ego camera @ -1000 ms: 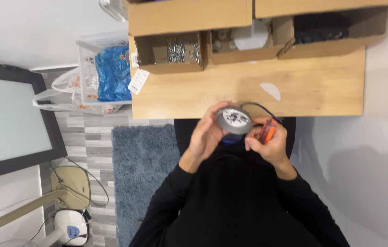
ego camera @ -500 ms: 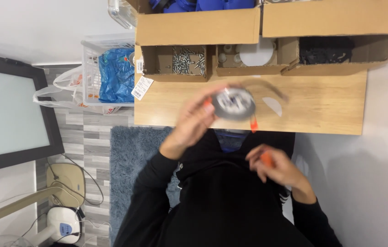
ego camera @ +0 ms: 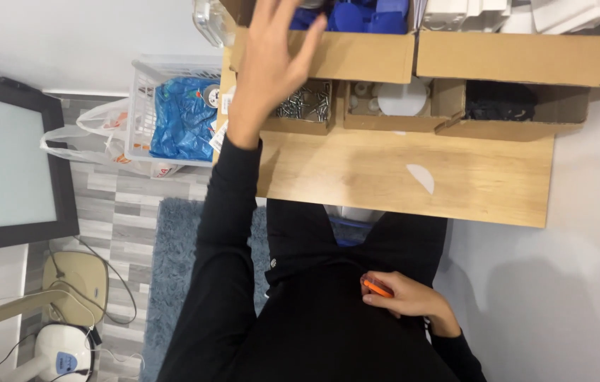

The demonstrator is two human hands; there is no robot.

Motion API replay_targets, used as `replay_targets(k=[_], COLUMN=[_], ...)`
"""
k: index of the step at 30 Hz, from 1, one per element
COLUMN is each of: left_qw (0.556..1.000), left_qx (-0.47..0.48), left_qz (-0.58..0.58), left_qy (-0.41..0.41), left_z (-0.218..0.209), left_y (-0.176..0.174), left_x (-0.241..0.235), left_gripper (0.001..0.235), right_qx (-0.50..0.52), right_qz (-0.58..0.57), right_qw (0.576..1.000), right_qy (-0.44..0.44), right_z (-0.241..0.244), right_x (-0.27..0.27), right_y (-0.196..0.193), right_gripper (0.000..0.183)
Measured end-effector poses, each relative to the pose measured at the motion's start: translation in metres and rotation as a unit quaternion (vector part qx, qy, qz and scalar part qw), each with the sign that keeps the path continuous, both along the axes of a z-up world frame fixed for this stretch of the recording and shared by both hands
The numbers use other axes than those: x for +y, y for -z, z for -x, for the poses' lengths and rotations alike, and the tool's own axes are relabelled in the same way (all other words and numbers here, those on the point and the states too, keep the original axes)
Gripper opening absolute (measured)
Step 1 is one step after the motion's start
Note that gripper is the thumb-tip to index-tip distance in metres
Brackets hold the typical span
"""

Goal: Disassembling a circular LED light fixture by removing screws with a screwdriver and separating the components.

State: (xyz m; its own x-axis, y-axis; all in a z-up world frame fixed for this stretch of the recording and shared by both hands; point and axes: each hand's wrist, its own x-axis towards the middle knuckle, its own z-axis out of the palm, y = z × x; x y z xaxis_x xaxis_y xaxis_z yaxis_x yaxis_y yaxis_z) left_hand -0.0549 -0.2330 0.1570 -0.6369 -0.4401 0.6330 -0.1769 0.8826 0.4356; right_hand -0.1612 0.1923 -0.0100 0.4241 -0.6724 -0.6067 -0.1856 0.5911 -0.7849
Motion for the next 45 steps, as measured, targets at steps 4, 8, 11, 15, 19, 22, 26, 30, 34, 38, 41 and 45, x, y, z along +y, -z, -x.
replay_targets(k=[4,8,11,15,19,22,26,30,34,38,41,45], left_qw=[0.999,0.997,0.996,0.99,0.973,0.959,0.939,0.922,0.885,0.838,0.787,0.772], left_qx=[0.006,0.031,0.061,0.105,0.127,0.102,0.063,-0.066,-0.145,-0.132,-0.211,-0.281], left_qz=[-0.04,-0.062,-0.057,-0.051,-0.071,-0.101,-0.147,-0.245,-0.354,-0.478,-0.548,-0.529], left_qy=[0.027,0.025,0.006,-0.075,-0.179,-0.244,-0.304,-0.292,-0.266,-0.227,-0.192,-0.213], left_z=[-0.034,-0.088,-0.134,-0.196,-0.252,-0.29,-0.322,-0.326,-0.307,-0.29,-0.287,-0.286], left_y=[0.001,-0.015,-0.008,0.014,0.06,0.124,0.233,0.327,0.393,0.391,0.396,0.41], left_x=[0.025,0.048,0.042,0.023,-0.007,-0.04,-0.077,-0.1,-0.117,-0.117,-0.123,-0.127], left_gripper=[0.029,0.026,0.019,0.015,0.016,0.013,0.012,0.031,0.06,0.082,0.123,0.151], right_qx=[0.102,0.117,0.131,0.016,-0.103,-0.083,-0.037,0.036,0.05,0.013,-0.029,0.145], right_qz=[-0.052,-0.062,-0.093,-0.058,-0.126,-0.155,-0.126,-0.185,-0.191,-0.169,-0.142,0.017], right_qw=[0.993,0.991,0.986,0.997,0.985,0.98,0.981,0.981,0.979,0.974,0.935,0.899], right_qy=[-0.012,-0.021,-0.036,-0.043,-0.057,-0.095,-0.141,-0.046,0.058,0.148,0.323,0.414], right_z=[0.001,0.005,0.003,0.009,0.021,0.028,0.034,0.023,0.001,0.028,0.068,0.103], right_x=[0.0,0.007,0.012,0.017,0.029,0.037,0.055,0.053,0.014,0.029,0.051,0.046], right_y=[0.009,0.013,0.009,0.017,0.044,0.051,0.068,0.062,0.024,0.037,0.051,0.004], right_gripper=[0.027,0.026,0.022,0.011,0.014,0.017,0.018,0.028,0.021,0.017,0.052,0.044])
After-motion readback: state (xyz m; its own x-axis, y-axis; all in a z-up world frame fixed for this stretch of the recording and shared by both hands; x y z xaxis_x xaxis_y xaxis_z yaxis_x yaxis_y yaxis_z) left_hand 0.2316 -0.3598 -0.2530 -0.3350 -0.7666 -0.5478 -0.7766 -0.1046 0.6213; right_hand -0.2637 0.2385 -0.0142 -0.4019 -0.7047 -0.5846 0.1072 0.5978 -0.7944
